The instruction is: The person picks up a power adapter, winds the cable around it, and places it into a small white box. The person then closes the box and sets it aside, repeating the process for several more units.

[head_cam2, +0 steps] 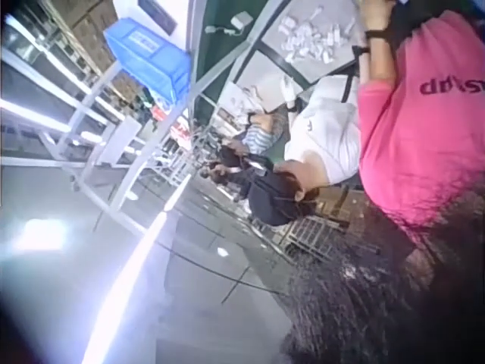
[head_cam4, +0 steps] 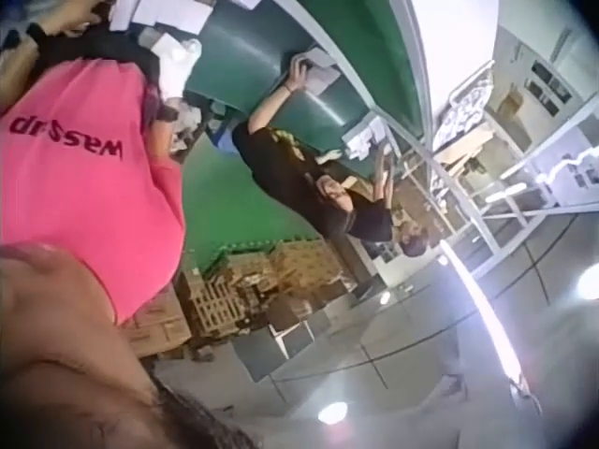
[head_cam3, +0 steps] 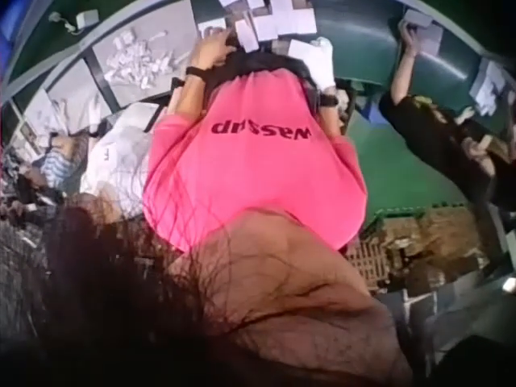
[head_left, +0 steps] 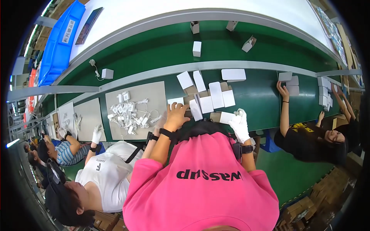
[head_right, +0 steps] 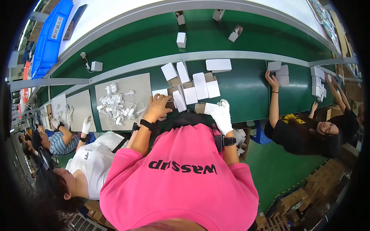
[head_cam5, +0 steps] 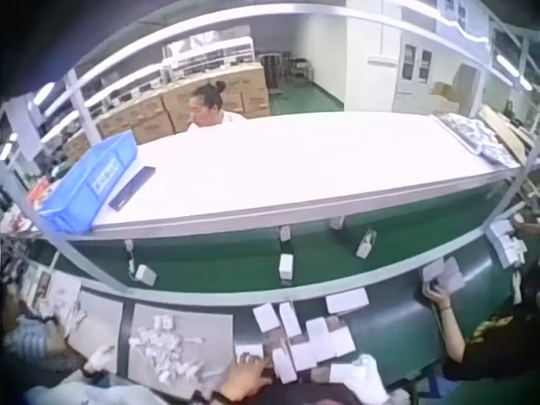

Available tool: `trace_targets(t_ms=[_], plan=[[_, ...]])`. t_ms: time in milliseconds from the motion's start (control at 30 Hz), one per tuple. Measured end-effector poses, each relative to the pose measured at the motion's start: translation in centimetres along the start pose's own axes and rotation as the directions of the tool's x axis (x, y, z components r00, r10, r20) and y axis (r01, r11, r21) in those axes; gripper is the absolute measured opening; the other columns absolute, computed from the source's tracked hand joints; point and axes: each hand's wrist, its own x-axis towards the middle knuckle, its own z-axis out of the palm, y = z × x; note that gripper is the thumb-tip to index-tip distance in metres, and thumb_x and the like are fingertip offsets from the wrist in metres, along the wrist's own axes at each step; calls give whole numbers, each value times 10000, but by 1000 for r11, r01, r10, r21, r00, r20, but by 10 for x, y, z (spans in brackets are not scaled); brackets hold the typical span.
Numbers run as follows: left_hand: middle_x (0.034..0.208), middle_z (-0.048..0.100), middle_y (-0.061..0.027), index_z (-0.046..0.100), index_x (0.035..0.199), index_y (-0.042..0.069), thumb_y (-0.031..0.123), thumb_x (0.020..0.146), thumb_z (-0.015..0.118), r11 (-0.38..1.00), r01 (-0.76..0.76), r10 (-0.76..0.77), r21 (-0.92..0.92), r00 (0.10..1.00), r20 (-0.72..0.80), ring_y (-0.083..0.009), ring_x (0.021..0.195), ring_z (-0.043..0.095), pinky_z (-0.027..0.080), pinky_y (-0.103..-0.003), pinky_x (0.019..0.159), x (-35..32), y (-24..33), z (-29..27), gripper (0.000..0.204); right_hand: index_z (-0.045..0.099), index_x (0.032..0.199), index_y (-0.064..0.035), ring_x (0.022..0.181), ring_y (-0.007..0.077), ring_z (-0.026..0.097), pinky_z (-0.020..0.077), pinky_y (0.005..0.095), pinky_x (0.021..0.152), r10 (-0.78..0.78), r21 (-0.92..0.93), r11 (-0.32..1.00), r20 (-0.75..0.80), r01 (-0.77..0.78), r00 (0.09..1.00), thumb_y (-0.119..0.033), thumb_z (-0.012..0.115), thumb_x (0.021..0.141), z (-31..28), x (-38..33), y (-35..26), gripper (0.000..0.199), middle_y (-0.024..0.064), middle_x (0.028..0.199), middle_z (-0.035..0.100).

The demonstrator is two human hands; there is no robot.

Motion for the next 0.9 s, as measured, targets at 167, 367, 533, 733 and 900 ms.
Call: trace_targets(t_ms=[167, 367, 533, 733, 900], plan=[[1050, 626, -90, 642, 1037, 143, 159, 778, 641, 998, -1, 3, 63, 1000, -22, -309, 1037, 553, 407, -482, 921, 0, -18, 22, 259, 310, 1350, -78, 834, 91, 474, 463, 239, 756, 8, -104, 995, 74, 0, 997, 63, 655, 729, 13, 11, -28, 724, 19, 958, 471], [1019, 621, -143, 619, 1028, 86, 97, 816, 578, 966, 214, -213, -144, 977, 18, -354, 900, 598, 477, -446, 772, 7, -34, 28, 215, 252, 1395, -72, 736, 79, 449, 445, 234, 660, 50, 244, 951, 488, -191, 872, 49, 614, 772, 45, 30, -40, 730, -1, 879, 456], [1011, 611, -178, 586, 1022, 42, 72, 843, 534, 933, 141, -162, -331, 986, -36, -389, 873, 593, 480, -441, 741, -1, 0, -14, 189, 205, 1465, -95, 730, 91, 473, 447, 234, 668, 65, 132, 928, 864, -349, 499, 34, 611, 813, 92, 18, -79, 778, 5, 896, 500], [979, 605, -207, 539, 1132, 47, 81, 867, 495, 824, -3, -20, -567, 999, -36, -383, 904, 598, 478, -416, 785, -4, 21, -34, 270, 267, 1453, -79, 833, 137, 531, 470, 261, 744, 67, -45, 998, 812, -52, 579, -94, 627, 856, 87, 21, -106, 697, 55, 1036, 544], [1131, 582, -173, 438, 1316, 84, 99, 873, 501, 591, 116, 118, -798, 966, 229, -307, 1009, 585, 452, -363, 869, 18, 16, -11, 447, 396, 1377, -42, 883, 178, 583, 480, 286, 791, -158, -217, 881, 702, 420, 695, -253, 623, 872, 73, 23, -89, 592, 119, 1079, 579]])
